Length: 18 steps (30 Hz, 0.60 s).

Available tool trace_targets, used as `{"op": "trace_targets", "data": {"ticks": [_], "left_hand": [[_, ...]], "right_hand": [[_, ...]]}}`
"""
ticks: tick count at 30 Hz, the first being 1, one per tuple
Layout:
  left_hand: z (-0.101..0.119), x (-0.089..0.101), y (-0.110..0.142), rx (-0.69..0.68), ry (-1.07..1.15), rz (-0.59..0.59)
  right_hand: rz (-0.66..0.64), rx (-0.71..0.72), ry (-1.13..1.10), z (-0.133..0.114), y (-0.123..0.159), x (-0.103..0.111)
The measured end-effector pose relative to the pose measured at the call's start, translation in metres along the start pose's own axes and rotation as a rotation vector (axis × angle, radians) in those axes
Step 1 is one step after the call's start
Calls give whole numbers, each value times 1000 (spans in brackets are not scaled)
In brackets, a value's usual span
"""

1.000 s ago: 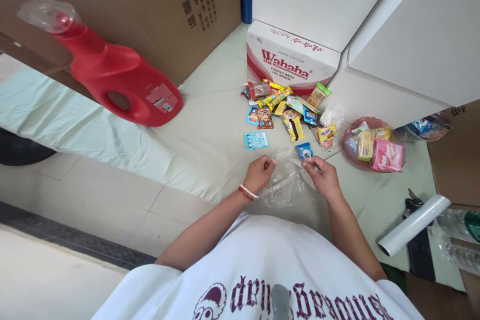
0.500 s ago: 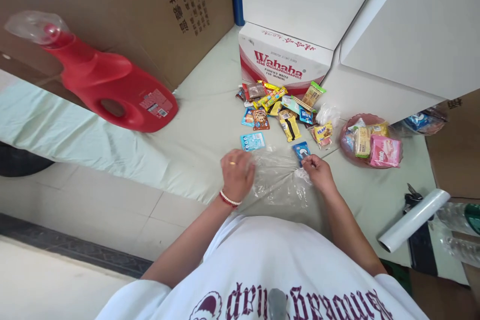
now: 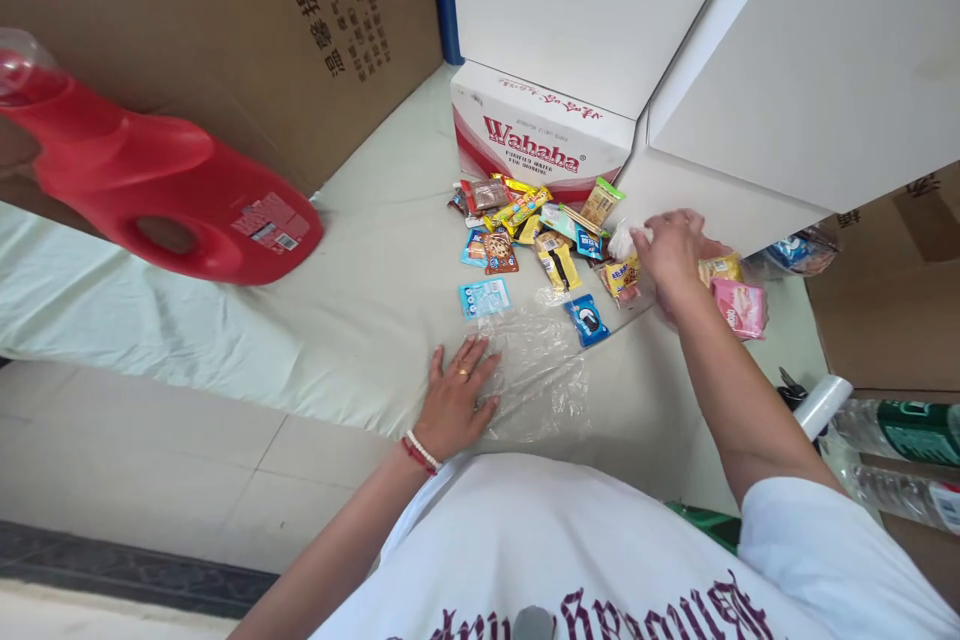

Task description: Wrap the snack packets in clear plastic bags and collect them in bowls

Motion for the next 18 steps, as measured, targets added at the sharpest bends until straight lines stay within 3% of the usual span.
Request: {"op": "trace_targets", "data": {"ticks": [4, 7, 13, 18], "left_hand": [[0, 2, 8, 43, -27, 59], [-1, 1, 13, 61, -44, 74], [-1, -1, 17, 33, -18, 69], [1, 0, 15, 45, 47, 59]], "right_hand": [[-223, 118, -3, -50, -36, -57], [-285, 59, -26, -63, -43, -84], [-132, -298, -116, -21, -30, -78], [-84, -500, -124, 0, -31, -94]]}}
Point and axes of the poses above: each hand's wrist, its own y-axis away from the middle knuckle, its own x-axis out of the back of the hand, z = x × y, the point moved 9 cm from there along -y, towards the middle knuckle, and after that the axes turned 3 degrees about y, right-handed, at the moved point
